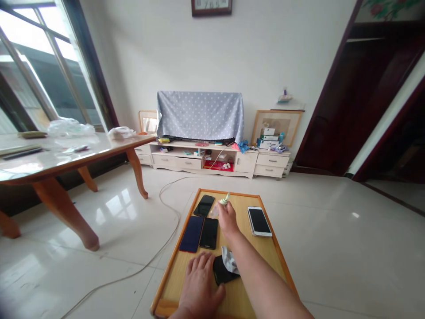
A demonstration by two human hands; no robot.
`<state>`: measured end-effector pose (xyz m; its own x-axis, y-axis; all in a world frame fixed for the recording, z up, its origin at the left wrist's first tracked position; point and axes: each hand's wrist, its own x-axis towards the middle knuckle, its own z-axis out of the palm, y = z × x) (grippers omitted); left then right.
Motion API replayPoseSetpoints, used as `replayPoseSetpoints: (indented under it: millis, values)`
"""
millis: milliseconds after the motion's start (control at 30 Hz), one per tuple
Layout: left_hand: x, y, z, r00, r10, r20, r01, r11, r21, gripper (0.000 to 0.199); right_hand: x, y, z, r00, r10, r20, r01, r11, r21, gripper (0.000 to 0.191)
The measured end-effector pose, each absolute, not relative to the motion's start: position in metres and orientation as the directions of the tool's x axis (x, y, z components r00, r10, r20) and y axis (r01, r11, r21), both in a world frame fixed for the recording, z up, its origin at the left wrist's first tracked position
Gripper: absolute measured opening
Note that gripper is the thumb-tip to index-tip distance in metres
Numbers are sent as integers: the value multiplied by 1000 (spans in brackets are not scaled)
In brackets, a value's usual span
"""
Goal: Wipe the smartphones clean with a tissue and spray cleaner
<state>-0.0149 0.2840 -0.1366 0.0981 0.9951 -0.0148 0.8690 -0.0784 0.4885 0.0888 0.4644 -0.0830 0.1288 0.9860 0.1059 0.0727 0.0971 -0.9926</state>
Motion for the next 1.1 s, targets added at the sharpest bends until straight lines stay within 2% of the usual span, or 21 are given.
replayPoseSetpoints:
  millis: [167,333,433,500,600,633,700,767,900,1100]
  values:
    - [-13,279,-132,94,994,55,872,-109,478,76,124,370,-70,25,999,34,-69,36,-997,36]
    - [-8,274,-130,96,993,75,893,-119,435,75,167,311,-48,75,994,79,-194,92,-977,36]
    - [-5,273,-129,86,992,94,905,-117,408,72,190,301,-28,101,993,61,-201,80,-976,36]
    - [-3,271,-128,88,991,101,910,-121,396,71,201,298,-14,154,982,107,-253,144,-957,35]
    - [-1,270,-127,102,988,119,913,-140,383,71,205,290,-1,258,952,164,-438,267,-858,32]
    - [0,269,-126,101,987,123,915,-141,379,71,203,287,-1,227,967,119,-499,220,-838,29]
    - [2,269,-125,94,988,121,917,-133,377,71,197,281,-5,-39,997,-72,-557,-81,-826,26]
    - [3,268,-125,94,989,114,919,-130,373,71,192,276,-13,-116,982,-149,-611,-189,-768,27]
    - [5,267,-123,99,988,116,922,-135,363,70,187,270,-29,-103,985,-138,-673,-171,-720,31]
    - [6,267,-124,97,988,121,928,-134,349,70,193,272,-38,-128,964,-234,-744,-250,-620,28]
